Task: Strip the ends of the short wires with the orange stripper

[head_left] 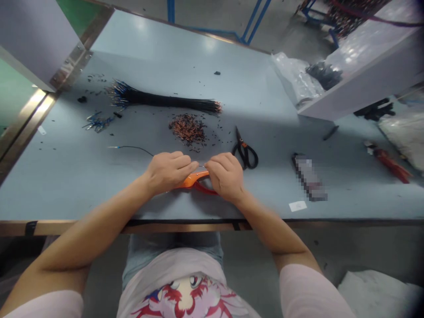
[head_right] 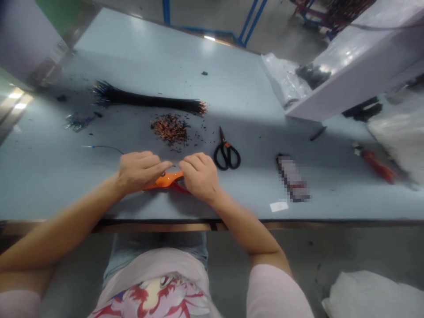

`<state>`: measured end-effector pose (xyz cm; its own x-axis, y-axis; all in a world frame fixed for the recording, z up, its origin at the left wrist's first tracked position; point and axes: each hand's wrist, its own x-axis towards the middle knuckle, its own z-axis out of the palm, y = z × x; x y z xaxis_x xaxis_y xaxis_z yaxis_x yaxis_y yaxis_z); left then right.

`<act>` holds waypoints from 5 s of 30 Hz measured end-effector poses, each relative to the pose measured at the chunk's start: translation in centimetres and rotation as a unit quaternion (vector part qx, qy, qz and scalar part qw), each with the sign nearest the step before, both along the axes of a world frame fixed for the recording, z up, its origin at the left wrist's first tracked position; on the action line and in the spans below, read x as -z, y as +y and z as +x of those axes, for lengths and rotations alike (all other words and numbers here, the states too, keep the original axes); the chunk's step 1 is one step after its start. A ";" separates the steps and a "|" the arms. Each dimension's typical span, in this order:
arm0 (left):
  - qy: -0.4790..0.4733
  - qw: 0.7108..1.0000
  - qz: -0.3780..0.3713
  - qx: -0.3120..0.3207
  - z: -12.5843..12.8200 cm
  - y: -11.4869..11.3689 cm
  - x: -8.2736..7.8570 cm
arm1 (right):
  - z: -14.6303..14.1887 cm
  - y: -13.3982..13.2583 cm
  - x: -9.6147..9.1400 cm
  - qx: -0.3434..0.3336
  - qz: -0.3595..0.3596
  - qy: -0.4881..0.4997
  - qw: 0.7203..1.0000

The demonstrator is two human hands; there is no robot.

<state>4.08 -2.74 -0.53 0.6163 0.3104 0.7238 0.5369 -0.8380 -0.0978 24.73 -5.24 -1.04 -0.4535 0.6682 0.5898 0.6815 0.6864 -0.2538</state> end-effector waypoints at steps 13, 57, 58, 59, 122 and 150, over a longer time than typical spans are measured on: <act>-0.271 0.932 -0.204 -0.129 -3.2 2.3 -1.5 | 2.2 2.8 1.0 0.013 -0.120 0.061 0.991; -0.512 0.811 -0.256 -0.121 -1.3 1.6 -0.8 | 1.9 1.4 -0.9 -0.103 -0.514 0.335 0.783; -0.512 0.805 -0.278 -0.110 -0.9 1.4 -0.7 | 1.6 1.3 -0.9 -0.121 -0.548 0.369 0.741; -0.508 0.800 -0.303 -0.097 -0.5 1.1 -0.6 | 1.1 1.0 -1.0 -0.129 -0.581 0.392 0.701; -0.432 0.688 -0.575 0.101 2.5 -1.1 0.8 | 0.3 -0.7 0.2 -0.303 -0.729 0.498 0.360; -0.415 0.702 -0.576 0.052 2.3 -0.9 0.9 | -0.1 -0.7 -0.5 -0.218 -0.740 0.470 0.429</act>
